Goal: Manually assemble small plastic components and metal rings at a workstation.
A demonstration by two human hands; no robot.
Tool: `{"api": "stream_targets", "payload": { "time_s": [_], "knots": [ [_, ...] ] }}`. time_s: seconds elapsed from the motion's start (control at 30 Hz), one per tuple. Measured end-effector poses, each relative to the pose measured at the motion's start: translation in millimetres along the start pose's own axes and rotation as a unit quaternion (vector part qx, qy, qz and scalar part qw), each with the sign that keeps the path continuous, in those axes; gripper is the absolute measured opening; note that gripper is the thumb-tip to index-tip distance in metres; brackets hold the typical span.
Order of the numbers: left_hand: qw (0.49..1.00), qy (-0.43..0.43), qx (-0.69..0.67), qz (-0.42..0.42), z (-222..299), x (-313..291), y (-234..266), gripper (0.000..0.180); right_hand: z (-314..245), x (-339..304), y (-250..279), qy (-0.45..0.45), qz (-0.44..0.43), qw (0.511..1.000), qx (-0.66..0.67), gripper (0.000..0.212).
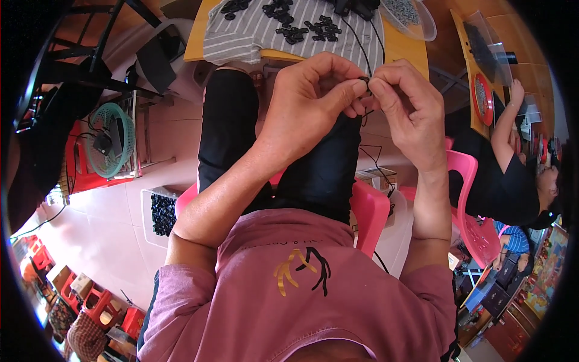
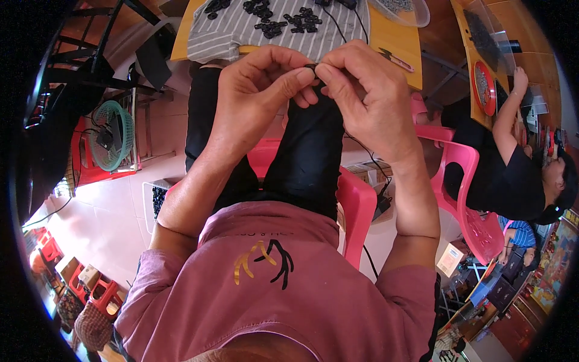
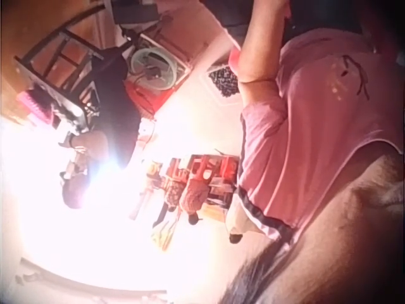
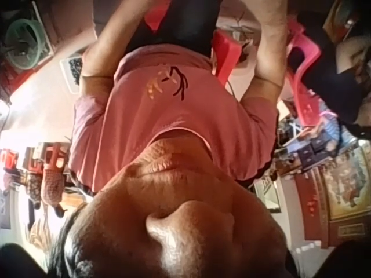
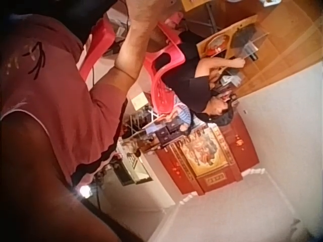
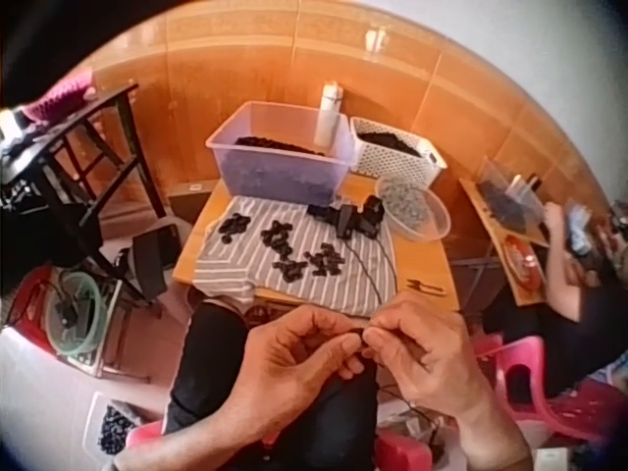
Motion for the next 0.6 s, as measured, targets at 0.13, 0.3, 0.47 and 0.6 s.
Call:
{"api": "stream_targets", "payload": {
  "time_s": [0.13,0.3,0.47,0.6],
  "knots": [
    [1.0,-0.007,0.01,0.023,-6,5,10,0.015,12,1,-7,-0.021,0.01,1.0,-0.004,0.006],
    [0.997,0.042,-0.059,-0.026,-17,11,14,0.017,39,-5,-9,-0.148,-0.03,0.978,0.144,0.009],
    [0.993,0.055,-0.1,-0.04,-15,10,12,0.019,10,8,10,-0.021,-0.021,1.0,-0.001,0.008],
    [0.992,0.061,-0.103,-0.043,-15,10,9,0.019,-15,13,7,0.069,-0.041,0.993,-0.086,0.01]
  ]
}}
Point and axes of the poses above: each hand's wrist, its own x-axis towards the middle knuckle, its own y-axis out of the back of the hand, z = x × y, the point moved 10 cm from there along x, towards the middle knuckle, and after that the axes turned 1 degree about -x, right-handed, at the moved point
